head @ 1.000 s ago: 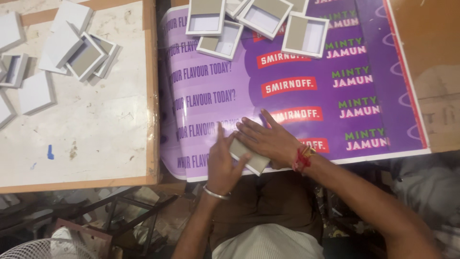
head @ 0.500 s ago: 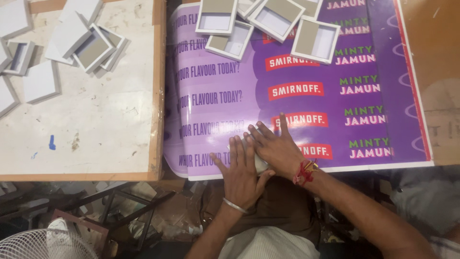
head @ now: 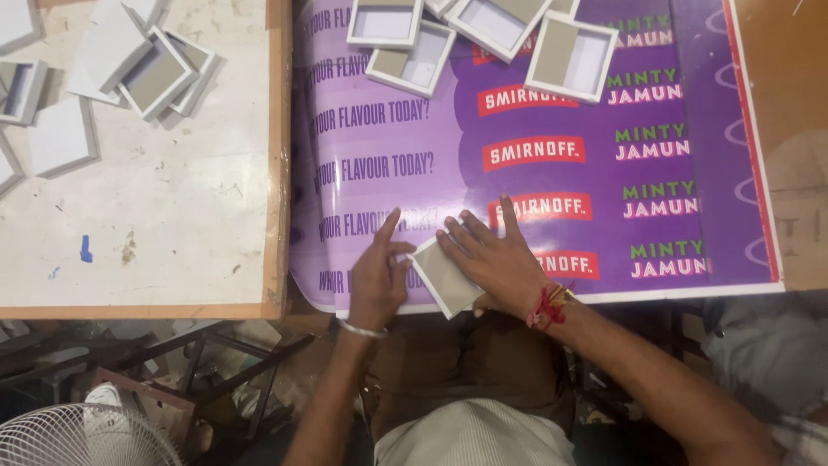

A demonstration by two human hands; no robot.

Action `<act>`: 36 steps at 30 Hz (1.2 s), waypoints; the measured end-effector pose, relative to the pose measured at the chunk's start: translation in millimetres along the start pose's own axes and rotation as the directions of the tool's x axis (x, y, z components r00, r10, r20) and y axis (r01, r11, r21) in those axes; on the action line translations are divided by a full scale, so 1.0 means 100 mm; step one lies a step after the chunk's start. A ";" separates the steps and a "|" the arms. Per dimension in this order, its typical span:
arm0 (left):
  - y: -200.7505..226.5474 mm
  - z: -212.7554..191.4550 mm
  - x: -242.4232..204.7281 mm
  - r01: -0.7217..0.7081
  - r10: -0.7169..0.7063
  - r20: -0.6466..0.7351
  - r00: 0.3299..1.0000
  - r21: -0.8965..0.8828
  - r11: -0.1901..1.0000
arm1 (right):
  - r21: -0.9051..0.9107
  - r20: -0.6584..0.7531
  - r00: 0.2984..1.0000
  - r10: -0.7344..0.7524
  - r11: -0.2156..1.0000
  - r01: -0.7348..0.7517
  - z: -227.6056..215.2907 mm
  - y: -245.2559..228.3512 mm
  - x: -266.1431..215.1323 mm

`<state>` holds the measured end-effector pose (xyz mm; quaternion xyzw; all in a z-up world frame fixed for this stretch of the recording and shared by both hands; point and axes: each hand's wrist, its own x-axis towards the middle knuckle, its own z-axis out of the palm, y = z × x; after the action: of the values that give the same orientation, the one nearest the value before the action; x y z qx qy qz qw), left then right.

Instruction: The person assembles small square photo frames by hand. They pick up frame parts, align them, and press them together on a purple Smirnoff promotional mat. Completed frames are placed on the mat while additional parts remain on the table.

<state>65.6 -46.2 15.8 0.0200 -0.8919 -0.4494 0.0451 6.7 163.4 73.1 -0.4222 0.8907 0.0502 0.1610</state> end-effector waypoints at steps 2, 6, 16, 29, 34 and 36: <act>-0.01 -0.09 0.07 -0.055 0.052 0.106 0.993 0.024 0.998 | -0.006 -0.020 1.000 -0.006 1.000 0.006 0.00 -0.01 -0.01; 0.01 -0.29 0.20 -0.271 0.254 0.216 0.943 0.051 0.961 | -0.009 -0.016 1.000 -0.010 1.000 0.009 -0.02 0.00 0.00; -0.10 -0.32 0.30 -0.368 0.349 0.268 0.898 0.020 0.930 | -0.011 -0.037 0.999 -0.008 1.000 0.008 0.03 -0.01 0.01; -0.22 -0.15 -0.32 -0.555 0.578 0.028 0.816 0.322 0.767 | -0.012 -0.009 1.000 -0.011 1.000 0.011 0.00 -0.03 0.00; -0.22 -0.07 -0.41 -0.164 0.189 -0.117 0.975 0.194 0.967 | -0.005 -0.039 0.999 -0.020 1.000 0.020 0.05 -0.01 0.00; -0.17 0.03 -0.37 -0.203 0.235 -0.034 0.972 0.390 0.898 | -0.013 -0.045 0.999 -0.028 1.000 0.027 0.06 0.00 0.00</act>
<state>102.4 -50.8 -2.0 -0.0541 -0.9566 -0.2572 0.1262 8.7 165.0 67.3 -0.4363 0.8879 0.0441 0.1391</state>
